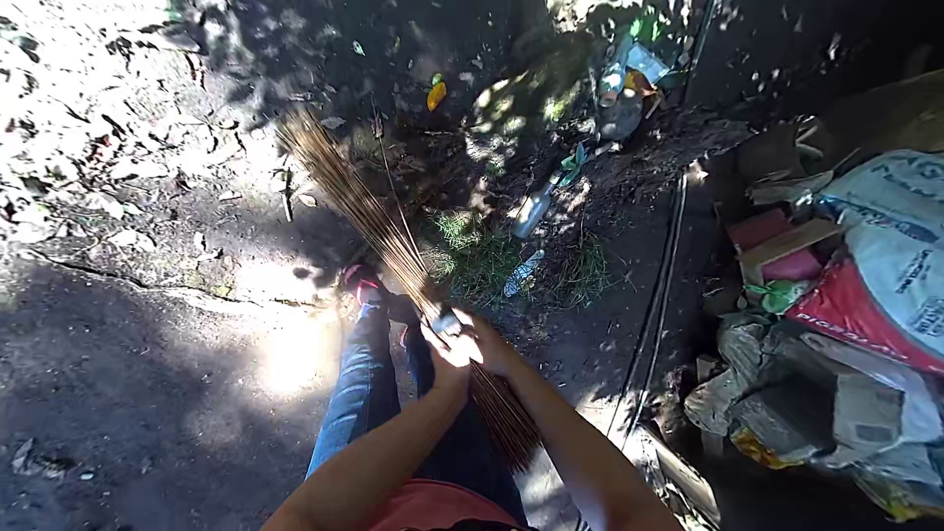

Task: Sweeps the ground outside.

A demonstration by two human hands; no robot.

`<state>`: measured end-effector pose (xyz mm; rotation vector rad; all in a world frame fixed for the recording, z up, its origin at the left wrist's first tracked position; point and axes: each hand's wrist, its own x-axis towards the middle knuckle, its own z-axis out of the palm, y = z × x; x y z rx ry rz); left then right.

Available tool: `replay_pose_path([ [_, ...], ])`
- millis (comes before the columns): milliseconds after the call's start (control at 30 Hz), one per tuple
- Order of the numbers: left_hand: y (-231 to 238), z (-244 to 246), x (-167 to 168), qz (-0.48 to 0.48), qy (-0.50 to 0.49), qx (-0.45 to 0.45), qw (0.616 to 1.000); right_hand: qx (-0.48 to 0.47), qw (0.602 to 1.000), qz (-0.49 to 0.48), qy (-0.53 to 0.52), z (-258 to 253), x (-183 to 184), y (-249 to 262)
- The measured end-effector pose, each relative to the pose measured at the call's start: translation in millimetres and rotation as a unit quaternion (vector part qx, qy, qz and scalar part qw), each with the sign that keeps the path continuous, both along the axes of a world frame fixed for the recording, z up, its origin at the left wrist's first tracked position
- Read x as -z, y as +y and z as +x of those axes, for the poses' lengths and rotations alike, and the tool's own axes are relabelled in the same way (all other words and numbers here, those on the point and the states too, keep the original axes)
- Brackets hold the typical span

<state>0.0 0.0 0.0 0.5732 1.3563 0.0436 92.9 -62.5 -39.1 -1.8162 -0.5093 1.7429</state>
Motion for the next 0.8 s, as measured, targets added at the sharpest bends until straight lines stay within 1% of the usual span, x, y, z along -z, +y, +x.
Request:
replay_pose_path([
  [33, -10.3, -0.1, -8.6, -0.028, -0.041, -0.015, 0.999, 0.004, 1.0, -0.008, -0.013, 2.6, -17.4, -16.9],
  [67, -20.3, 1.7, -16.3, -0.06, -0.069, -0.032, 0.995, 0.018, 0.999, -0.04, -0.027, 3.9, -35.0, -30.8],
  [100, -28.4, 4.6, -22.5, -0.099, -0.088, -0.04, 0.99, 0.036, 0.994, -0.088, -0.046, 4.5, -49.3, -41.2],
  [133, -33.5, 9.3, -25.5, -0.142, -0.097, -0.035, 0.985, 0.049, 0.987, -0.138, -0.064, 6.0, -56.2, -48.7],
  [167, -35.3, 14.1, -25.2, -0.189, -0.103, -0.025, 0.976, 0.056, 0.979, -0.182, -0.078, 8.8, -53.9, -55.0],
  [200, -35.6, 19.1, -22.6, -0.229, -0.099, -0.017, 0.968, 0.054, 0.97, -0.219, -0.086, 12.8, -43.8, -60.4],
  [267, -38.8, 24.6, -19.1, -0.263, -0.062, -0.023, 0.963, 0.017, 0.961, -0.266, -0.068, 21.0, -16.7, -68.2],
  [300, -43.5, 26.1, -20.7, -0.258, -0.028, -0.054, 0.964, -0.002, 0.964, -0.262, -0.047, 23.4, -5.0, -74.3],
  [367, -54.4, 28.4, -25.9, -0.229, -0.011, -0.086, 0.97, -0.027, 0.98, -0.197, -0.003, 32.1, -2.9, -85.5],
  [433, -73.7, 29.6, -36.1, -0.205, -0.009, -0.09, 0.975, -0.011, 0.991, -0.136, 0.015, 36.5, -23.6, -104.4],
  [467, -84.6, 28.6, -43.5, -0.203, -0.011, -0.088, 0.975, -0.013, 0.992, -0.125, 0.018, 36.9, -39.4, -113.8],
  [533, -94.2, 29.2, -52.2, -0.207, -0.032, -0.081, 0.974, -0.001, 0.993, -0.119, 0.002, 36.1, -62.9, -123.8],
  [600, -93.9, 27.2, -50.2, -0.211, -0.066, -0.052, 0.974, 0.047, 0.989, -0.138, -0.035, 26.6, -69.2, -126.8],
  [633, -87.0, 26.5, -44.1, -0.215, -0.079, -0.021, 0.973, 0.065, 0.983, -0.16, -0.057, 22.4, -63.6, -121.1],
  [700, -64.4, 28.4, -27.8, -0.223, -0.063, 0.034, 0.972, 0.052, 0.973, -0.207, -0.09, 20.4, -32.4, -99.7],
  [767, -51.7, 32.2, -18.2, -0.208, -0.001, 0.017, 0.978, -0.008, 0.974, -0.212, -0.082, 24.4, 5.6, -84.8],
  [800, -52.1, 34.6, -16.6, -0.191, 0.018, -0.005, 0.981, -0.042, 0.977, -0.198, -0.065, 29.2, 15.8, -83.3],
])
